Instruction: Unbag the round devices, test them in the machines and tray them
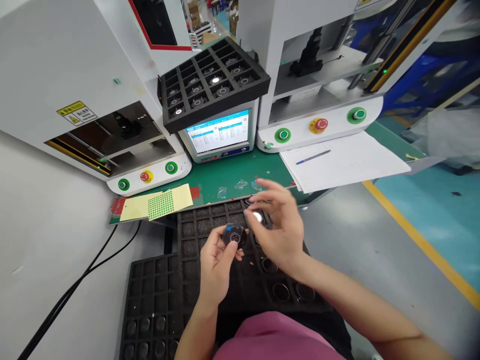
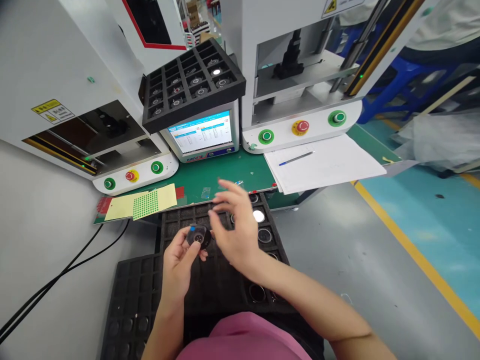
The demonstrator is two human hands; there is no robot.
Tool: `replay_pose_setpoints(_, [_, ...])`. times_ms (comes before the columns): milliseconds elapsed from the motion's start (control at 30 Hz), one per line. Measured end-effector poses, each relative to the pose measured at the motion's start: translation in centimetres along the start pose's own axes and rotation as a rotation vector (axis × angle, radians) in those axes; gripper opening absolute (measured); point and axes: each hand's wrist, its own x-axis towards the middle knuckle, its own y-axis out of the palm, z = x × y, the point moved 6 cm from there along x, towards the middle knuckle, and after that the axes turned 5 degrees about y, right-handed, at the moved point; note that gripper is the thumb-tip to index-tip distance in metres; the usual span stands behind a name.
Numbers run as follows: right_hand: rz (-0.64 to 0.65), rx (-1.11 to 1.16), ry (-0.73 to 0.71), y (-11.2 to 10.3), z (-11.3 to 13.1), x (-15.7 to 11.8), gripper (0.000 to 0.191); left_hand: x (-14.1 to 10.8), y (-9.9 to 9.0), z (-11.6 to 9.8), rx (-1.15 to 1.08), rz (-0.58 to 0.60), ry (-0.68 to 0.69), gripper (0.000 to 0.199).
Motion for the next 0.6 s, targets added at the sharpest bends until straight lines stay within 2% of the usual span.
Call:
replay_pose_setpoints(100, [-0.127,-0.11,-0.048,-3.0,-2.5,0.1,0.038,0.2,-1.3,2.1,0.185,0.006,0.007,0.021])
replay_pose_setpoints(233, [-0.109,-0.292,-0.008,-5.7,-7.8,-3.2,0.033,-0.7,-2.0,6.8,0.43,0.031,0.04,0.01])
replay_pose_setpoints(300, [-0.092,-0.355,0.022,-6.3,-10.2,-5.8,0.027,-2.3,-1.3,8.7,0.496,0.084,0.044,0.012])
replay_pose_setpoints(400, [-0.072,-0.417,0.061,-6.1,-13.0,-9.1,0.024,-5.1,0.6,10.2,0.581,0.197,0.041,0.019])
replay_pose_setpoints(500, [-0.047,-0.453,0.082,-5.7,-15.0,-11.0,0.023,-7.3,2.3,10.9,0.643,0.286,0.023,0.025])
replay_pose_setpoints(600, [-0.018,-0.46,0.096,-5.5,-16.3,-11.9,0.024,-8.3,3.2,11.8,0.679,0.364,0.002,0.026])
